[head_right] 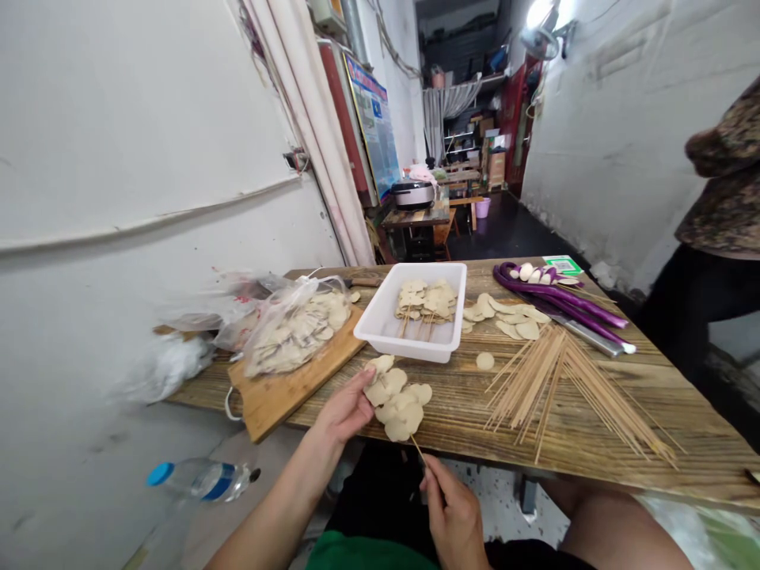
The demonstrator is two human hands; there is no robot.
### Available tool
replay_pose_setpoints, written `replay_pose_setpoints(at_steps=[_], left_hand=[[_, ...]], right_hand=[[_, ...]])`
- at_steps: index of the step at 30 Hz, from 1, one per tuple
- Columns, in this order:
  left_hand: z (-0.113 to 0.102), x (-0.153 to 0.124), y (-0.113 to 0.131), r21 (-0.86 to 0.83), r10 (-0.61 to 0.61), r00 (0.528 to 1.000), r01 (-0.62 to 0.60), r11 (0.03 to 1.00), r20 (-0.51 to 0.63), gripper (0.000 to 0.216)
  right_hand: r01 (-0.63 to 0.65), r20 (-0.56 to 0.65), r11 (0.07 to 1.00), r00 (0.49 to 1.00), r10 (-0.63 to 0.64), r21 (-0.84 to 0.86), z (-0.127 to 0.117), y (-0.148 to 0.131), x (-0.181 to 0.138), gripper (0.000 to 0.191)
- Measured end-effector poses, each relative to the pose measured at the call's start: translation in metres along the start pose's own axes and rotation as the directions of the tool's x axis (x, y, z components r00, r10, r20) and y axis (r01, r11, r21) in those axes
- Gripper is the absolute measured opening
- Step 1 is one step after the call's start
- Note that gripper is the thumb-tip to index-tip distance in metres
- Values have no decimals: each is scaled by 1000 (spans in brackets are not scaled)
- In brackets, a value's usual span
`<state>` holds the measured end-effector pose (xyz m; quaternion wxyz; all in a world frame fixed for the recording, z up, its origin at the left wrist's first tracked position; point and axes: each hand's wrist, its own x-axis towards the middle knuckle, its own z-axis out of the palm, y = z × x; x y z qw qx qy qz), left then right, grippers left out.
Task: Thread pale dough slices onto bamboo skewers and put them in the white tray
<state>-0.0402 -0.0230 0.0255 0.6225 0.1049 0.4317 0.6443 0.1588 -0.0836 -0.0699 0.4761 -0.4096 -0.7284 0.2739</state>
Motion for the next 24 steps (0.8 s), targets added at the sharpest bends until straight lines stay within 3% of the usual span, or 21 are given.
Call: replay_pose_setpoints(at_steps=[7, 13, 19, 24], left_hand=[[-5, 6, -6, -62, -32, 997, 27, 998, -73, 24], [-3, 7, -8, -16, -27, 993, 25, 1000, -117, 21], [-8, 0, 0, -28, -29, 998, 30, 999, 62, 31], [-17, -24, -26, -17, -141, 986, 143, 990, 87, 28]], right_hand=[[-34, 83, 999, 996, 32, 13, 6, -5, 0, 42], [-116, 153, 993, 982, 112, 18, 13, -9, 1, 43], [-239, 113, 959, 968, 224, 154, 13, -12, 7, 36], [-384, 138, 851, 923, 358, 358, 19, -15, 7, 33]])
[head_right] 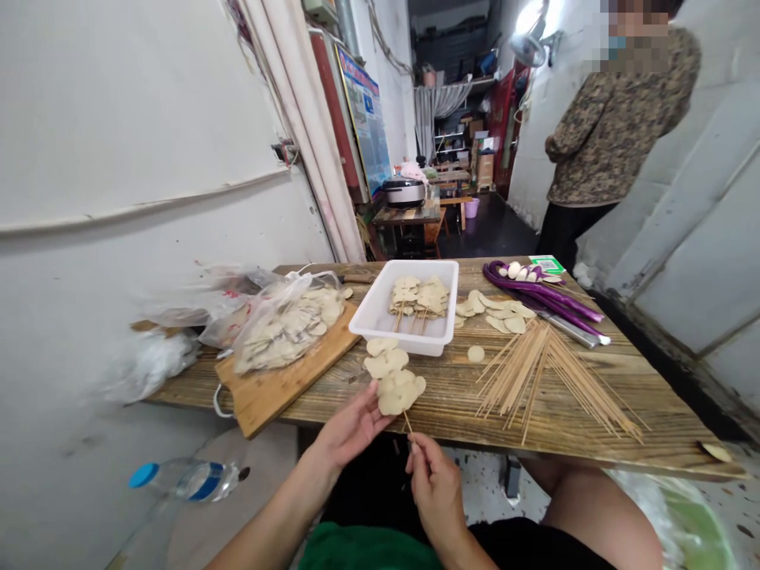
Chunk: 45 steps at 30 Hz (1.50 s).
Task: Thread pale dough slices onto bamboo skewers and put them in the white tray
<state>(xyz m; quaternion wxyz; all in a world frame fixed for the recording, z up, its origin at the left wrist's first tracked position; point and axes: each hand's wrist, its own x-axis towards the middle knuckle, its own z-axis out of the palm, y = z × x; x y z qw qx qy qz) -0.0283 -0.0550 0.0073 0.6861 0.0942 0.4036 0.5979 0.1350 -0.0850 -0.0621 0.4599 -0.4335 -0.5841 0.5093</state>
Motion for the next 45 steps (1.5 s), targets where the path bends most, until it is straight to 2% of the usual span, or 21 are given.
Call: replay_pose_setpoints(at_steps=[3, 5, 8, 13, 22, 26, 30, 33, 38, 45], left_hand=[[3, -5, -21, -9, -57, 998, 57, 998, -15, 22], [6, -4, -29, -10, -59, 996, 58, 998, -74, 18], [12, -1, -30, -39, -35, 987, 30, 999, -158, 16], [18, 0, -25, -73, -14, 975, -2, 997, -221, 15], [18, 1, -26, -51, -33, 965, 20, 999, -262, 13], [18, 1, -26, -46, -22, 962, 10, 999, -273, 14], [17, -1, -23, -122, -41, 980, 17, 992, -196, 14], [15, -3, -21, -157, -102, 985, 80, 984, -139, 19], [14, -6, -25, -135, -141, 974, 118, 984, -180, 11], [19, -3, -26, -157, -72, 966, 33, 987, -250, 17]], right_hand=[[-58, 14, 997, 998, 57, 51, 6, 0, 0, 33], [-85, 29, 994, 996, 83, 63, 11, 0, 0, 33], [-123, 51, 989, 992, 119, 85, 15, -2, -2, 35], [-150, 71, 982, 987, 143, 114, 18, -4, -4, 40], [-107, 26, 988, 994, 104, 112, 24, -1, -3, 50], [-79, 11, 992, 997, 79, 102, 25, -5, -3, 49], [-95, 7, 990, 995, 95, 104, 20, -8, -4, 41], [-110, 10, 988, 994, 109, 105, 17, -8, -4, 35], [-105, 24, 990, 994, 103, 92, 16, -9, -5, 32], [-103, 35, 993, 994, 101, 61, 19, -6, -8, 31]])
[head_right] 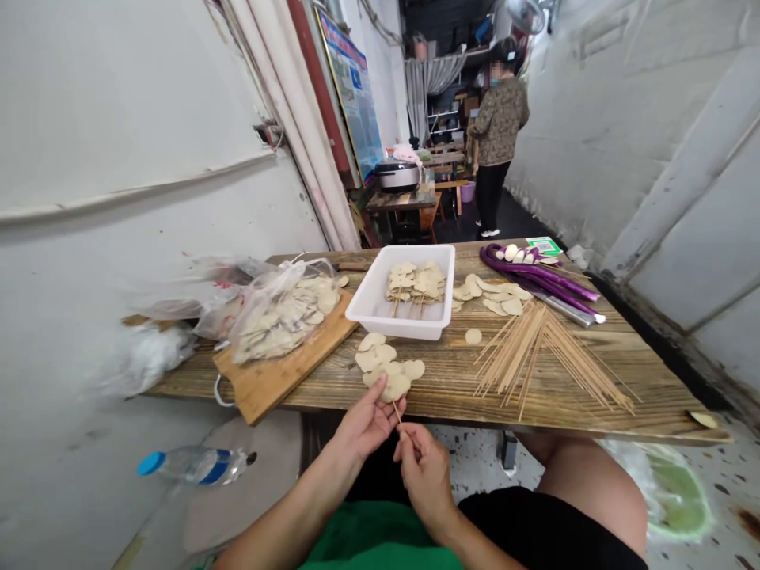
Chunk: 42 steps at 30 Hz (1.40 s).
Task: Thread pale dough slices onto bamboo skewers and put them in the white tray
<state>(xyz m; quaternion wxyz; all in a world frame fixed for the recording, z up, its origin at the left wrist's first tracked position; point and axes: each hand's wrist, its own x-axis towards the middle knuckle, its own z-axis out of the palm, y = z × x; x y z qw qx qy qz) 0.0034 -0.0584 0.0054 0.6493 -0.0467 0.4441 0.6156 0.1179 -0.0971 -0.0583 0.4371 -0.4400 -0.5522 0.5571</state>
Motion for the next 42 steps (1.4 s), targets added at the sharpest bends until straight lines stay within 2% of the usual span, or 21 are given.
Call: replay_pose_setpoints(at_steps=[5, 10, 12, 14, 16, 18, 21, 25, 27, 31, 33, 35, 37, 40, 42], left_hand=[[-11, 0, 4, 146, -23, 994, 8, 989, 104, 22], [-23, 1, 14, 255, 135, 986, -157, 954, 102, 18], [-30, -1, 20, 437, 304, 949, -309, 845, 83, 18], [-38, -5, 29, 618, 511, 853, -461, 637, 110, 16], [-45, -6, 40, 689, 622, 761, -551, 471, 184, 14], [-47, -2, 50, 666, 633, 722, -620, 414, 278, 20], [-43, 13, 61, 621, 587, 701, -682, 387, 404, 30], [-35, 30, 64, 644, 480, 647, -738, 200, 593, 38], [-34, 33, 62, 646, 425, 641, -747, 157, 639, 42], [-36, 34, 60, 645, 401, 707, -702, 302, 583, 46], [-38, 37, 64, 659, 459, 701, -697, 283, 546, 46], [-40, 43, 72, 723, 556, 654, -679, 129, 514, 41], [-41, 51, 80, 805, 590, 624, -588, -76, 512, 32], [-37, 60, 87, 864, 533, 680, -411, -291, 503, 22], [-33, 65, 88, 879, 525, 710, -325, -347, 470, 19]], right_hand=[[2, -27, 1000, 1000, -3, -24, -5, 2, 2, 35], [-9, -13, 998, 1000, 8, -55, -6, 4, 4, 36], [-21, 5, 997, 1000, 22, -69, -6, 4, 6, 37], [-33, 27, 996, 999, 36, -86, -8, 4, 9, 37], [-41, 48, 993, 998, 46, -108, -10, 4, 12, 36], [-44, 64, 990, 997, 53, -134, -13, 2, 14, 34], [-41, 81, 983, 995, 56, -179, -17, -2, 16, 31], [-32, 90, 973, 995, 54, -230, -18, -6, 18, 33], [-25, 95, 967, 994, 51, -253, -17, -7, 18, 34], [-3, 110, 953, 993, 39, -302, -17, -10, 18, 34], [7, 117, 945, 993, 33, -328, -19, -11, 18, 32], [13, 125, 937, 992, 33, -350, -22, -11, 18, 31], [14, 133, 931, 990, 37, -365, -25, -11, 19, 32], [18, 141, 923, 989, 40, -385, -28, -11, 19, 34], [27, 146, 914, 989, 35, -405, -29, -11, 19, 36]])
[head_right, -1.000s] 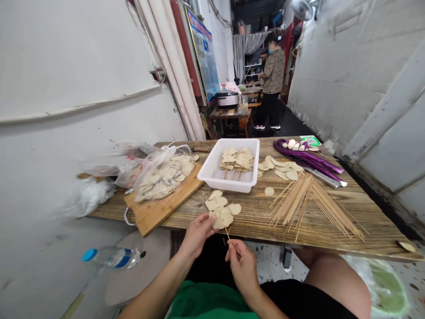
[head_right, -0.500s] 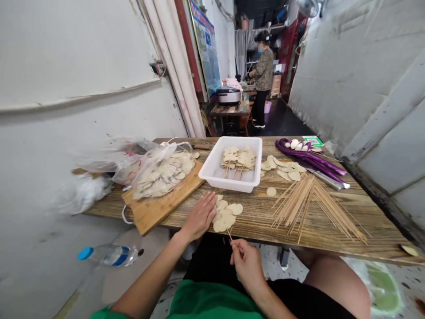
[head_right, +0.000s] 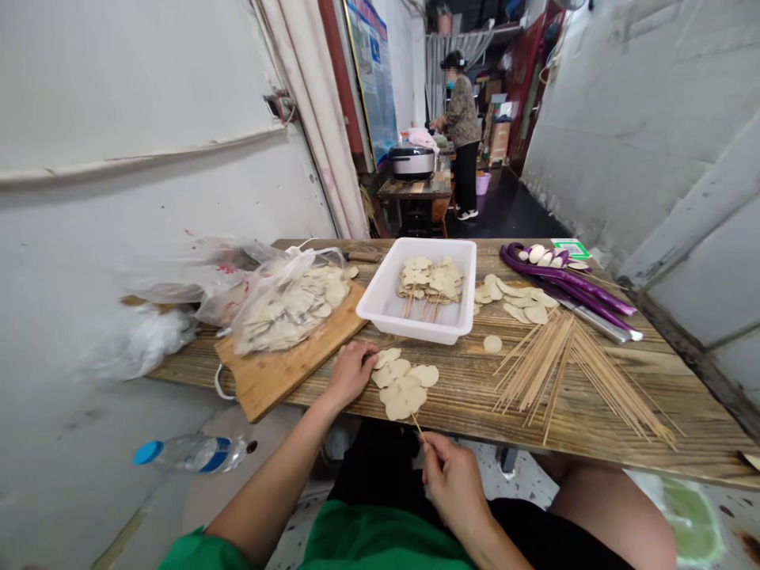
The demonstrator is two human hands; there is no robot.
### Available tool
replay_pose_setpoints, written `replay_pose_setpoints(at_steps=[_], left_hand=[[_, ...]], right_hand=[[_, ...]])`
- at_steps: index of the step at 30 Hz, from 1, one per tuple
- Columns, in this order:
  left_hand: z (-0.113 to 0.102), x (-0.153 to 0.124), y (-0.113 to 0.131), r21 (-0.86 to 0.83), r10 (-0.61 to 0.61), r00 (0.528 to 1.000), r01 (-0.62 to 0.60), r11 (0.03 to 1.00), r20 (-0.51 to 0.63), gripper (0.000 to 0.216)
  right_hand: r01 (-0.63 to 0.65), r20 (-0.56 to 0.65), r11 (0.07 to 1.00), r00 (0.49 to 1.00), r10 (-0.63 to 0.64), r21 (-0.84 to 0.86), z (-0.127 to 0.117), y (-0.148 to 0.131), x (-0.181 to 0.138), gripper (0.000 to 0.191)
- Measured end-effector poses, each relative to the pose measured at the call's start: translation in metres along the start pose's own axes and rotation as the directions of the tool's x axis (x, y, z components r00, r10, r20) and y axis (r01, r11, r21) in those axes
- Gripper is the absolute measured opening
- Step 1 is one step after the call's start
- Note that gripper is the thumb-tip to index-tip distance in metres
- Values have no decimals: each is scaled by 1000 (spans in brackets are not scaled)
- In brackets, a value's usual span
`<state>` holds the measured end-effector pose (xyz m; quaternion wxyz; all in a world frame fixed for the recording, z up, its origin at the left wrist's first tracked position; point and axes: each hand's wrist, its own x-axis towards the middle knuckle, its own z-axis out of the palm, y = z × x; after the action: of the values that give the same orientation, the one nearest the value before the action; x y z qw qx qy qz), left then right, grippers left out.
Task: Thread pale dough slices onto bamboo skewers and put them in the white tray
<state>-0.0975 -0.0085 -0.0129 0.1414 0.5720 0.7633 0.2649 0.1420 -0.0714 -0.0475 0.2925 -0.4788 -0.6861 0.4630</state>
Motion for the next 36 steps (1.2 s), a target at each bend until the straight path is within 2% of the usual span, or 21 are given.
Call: replay_pose_setpoints(at_steps=[2, 5, 8, 13, 28, 36], left_hand=[[2, 4, 3, 33, -34, 999, 34, 999, 2, 15], [3, 9, 6, -49, -44, 999, 44, 998, 1, 9], [3, 13, 7, -159, -22, 1000, 25, 987, 18, 12], [7, 14, 3, -234, -48, 999, 52, 971, 23, 18], [11, 8, 0, -340, -43, 998, 29, 940, -36, 17], [12, 6, 0, -399, -54, 996, 22, 917, -68, 23]], right_hand=[[6, 5, 1000, 1000, -6, -14, -1, -1, 0, 37], [11, 15, 1000, 1000, -10, -16, -3, -1, 0, 39], [31, 4, 1000, 1000, -31, -6, -5, -1, 0, 38], [32, -12, 999, 999, -32, 7, -6, 2, -1, 37], [54, -16, 998, 998, -54, -27, -6, 5, 3, 36], [89, 17, 989, 996, -88, -120, -15, -8, 5, 37]])
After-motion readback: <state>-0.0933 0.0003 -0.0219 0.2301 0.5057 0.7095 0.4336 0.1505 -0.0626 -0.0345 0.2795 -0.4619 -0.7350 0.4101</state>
